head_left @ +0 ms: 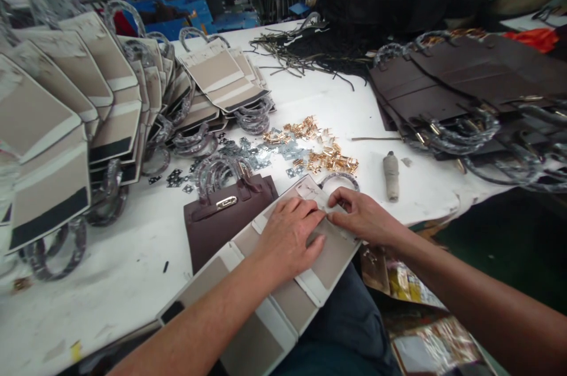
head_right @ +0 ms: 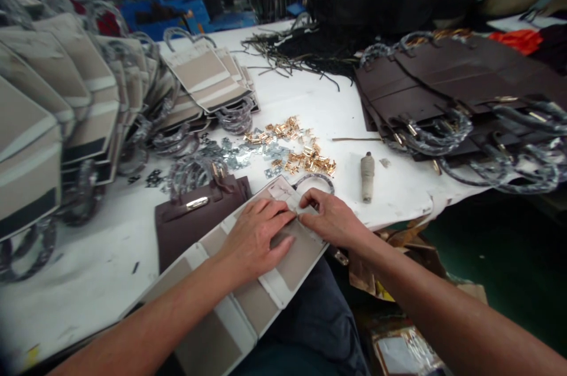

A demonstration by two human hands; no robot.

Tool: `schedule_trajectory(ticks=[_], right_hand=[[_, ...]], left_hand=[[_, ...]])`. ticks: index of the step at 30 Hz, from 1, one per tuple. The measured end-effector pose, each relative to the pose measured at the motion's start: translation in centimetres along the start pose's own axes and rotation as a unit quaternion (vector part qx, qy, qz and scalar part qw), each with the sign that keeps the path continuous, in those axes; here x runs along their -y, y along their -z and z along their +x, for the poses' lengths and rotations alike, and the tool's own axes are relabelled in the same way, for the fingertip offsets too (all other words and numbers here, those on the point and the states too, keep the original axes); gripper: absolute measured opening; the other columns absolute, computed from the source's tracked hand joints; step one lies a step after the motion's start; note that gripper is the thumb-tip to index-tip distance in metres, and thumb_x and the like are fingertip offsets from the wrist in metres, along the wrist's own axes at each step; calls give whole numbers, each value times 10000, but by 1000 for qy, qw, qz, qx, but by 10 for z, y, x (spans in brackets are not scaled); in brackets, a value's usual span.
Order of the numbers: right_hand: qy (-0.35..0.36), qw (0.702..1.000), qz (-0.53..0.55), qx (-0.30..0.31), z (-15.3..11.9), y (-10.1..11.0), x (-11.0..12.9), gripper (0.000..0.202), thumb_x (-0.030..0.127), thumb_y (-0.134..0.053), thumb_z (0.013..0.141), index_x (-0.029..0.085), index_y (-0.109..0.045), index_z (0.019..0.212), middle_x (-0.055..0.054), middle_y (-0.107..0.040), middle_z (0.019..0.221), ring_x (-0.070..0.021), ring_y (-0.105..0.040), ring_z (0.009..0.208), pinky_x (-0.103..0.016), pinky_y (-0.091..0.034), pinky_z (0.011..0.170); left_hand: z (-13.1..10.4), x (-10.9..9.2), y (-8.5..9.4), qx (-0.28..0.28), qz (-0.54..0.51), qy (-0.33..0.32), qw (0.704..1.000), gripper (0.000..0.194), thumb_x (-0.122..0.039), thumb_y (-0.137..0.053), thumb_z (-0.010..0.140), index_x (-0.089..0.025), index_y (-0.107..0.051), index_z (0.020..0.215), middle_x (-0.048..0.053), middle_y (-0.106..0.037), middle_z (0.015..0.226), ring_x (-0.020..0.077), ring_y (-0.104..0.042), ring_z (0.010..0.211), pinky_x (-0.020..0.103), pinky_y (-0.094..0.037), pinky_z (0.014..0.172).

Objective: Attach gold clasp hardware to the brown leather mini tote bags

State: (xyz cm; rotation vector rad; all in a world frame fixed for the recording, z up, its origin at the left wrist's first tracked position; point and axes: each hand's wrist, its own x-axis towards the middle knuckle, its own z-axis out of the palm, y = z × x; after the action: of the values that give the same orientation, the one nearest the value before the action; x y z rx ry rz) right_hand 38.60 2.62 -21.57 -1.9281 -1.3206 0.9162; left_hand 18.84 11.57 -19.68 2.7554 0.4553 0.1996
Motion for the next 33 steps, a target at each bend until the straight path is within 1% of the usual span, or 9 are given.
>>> schedule_trajectory(ticks=[4,6,8,11,15,21,27,31,33], right_hand=[[-1,1000,1,-3,-2,1,-1,171,334,-613,825,246,-645,969,56,-576,710,-134,-473,623,-295,-330,580],[-2,999,-37,-17,-3,2,1,157,345,-630,829,261,-667,956,62,-562,662,-135,-470,594,-297,-333,575],[28,993,-105,-48,-2,3,3,151,350,-659,824,271,-697,947,44,-624,721,-136,-511,614,-299,-362,606],[112,968,-208,-84,-1,6,6,143,342,-654,860,276,-740,953,2,-733,958,-153,-617,737,-304,-401,683],[159,946,-273,-76,1,6,7,174,297,-605,904,279,-774,943,-25,-771,967,-199,-680,861,-311,-395,706],[168,919,-347,-86,0,3,7,194,293,-582,934,267,-775,923,-30,-781,927,-218,-694,882,-329,-353,657],[167,947,-264,-72,1,5,4,169,299,-610,941,282,-778,925,17,-793,950,-183,-719,906,-288,-436,723],[156,937,-303,-76,-1,5,9,188,296,-593,929,274,-776,897,4,-796,942,-205,-726,917,-299,-433,713],[131,933,-330,-61,1,7,14,202,326,-590,916,280,-781,866,-5,-794,885,-215,-726,863,-310,-413,679]], left_hand=[[-2,0,0,1,8,-11,1000,398,-343,-626,954,-218,-605,1331,78,-631,1299,297,-508,1175,513,-437,1036],[-1,1,0,3,8,-10,1000,406,-340,-623,956,-216,-598,1342,75,-625,1305,298,-504,1182,512,-434,1044],[1,2,-1,4,3,-4,1000,407,-343,-625,953,-216,-602,1339,71,-625,1295,295,-504,1176,509,-436,1044],[4,3,-2,2,-7,5,1000,407,-354,-631,946,-218,-611,1330,67,-632,1263,290,-509,1157,504,-444,1034],[4,4,-3,0,-9,13,1000,427,-357,-622,952,-222,-599,1356,72,-630,1265,297,-507,1165,513,-444,1027],[3,8,-6,-12,-35,14,999,434,-372,-668,938,-237,-614,1347,63,-634,1268,296,-511,1169,501,-442,1033],[1,12,-9,-15,-41,2,999,439,-386,-683,937,-228,-625,1342,63,-636,1268,292,-518,1160,494,-449,1027],[-1,10,-8,-12,-25,-2,1000,437,-383,-663,948,-220,-618,1351,76,-636,1268,305,-512,1181,507,-443,1035],[-1,10,-9,-14,-19,-11,1000,426,-390,-649,956,-210,-622,1341,79,-640,1265,304,-516,1183,503,-444,1037]])
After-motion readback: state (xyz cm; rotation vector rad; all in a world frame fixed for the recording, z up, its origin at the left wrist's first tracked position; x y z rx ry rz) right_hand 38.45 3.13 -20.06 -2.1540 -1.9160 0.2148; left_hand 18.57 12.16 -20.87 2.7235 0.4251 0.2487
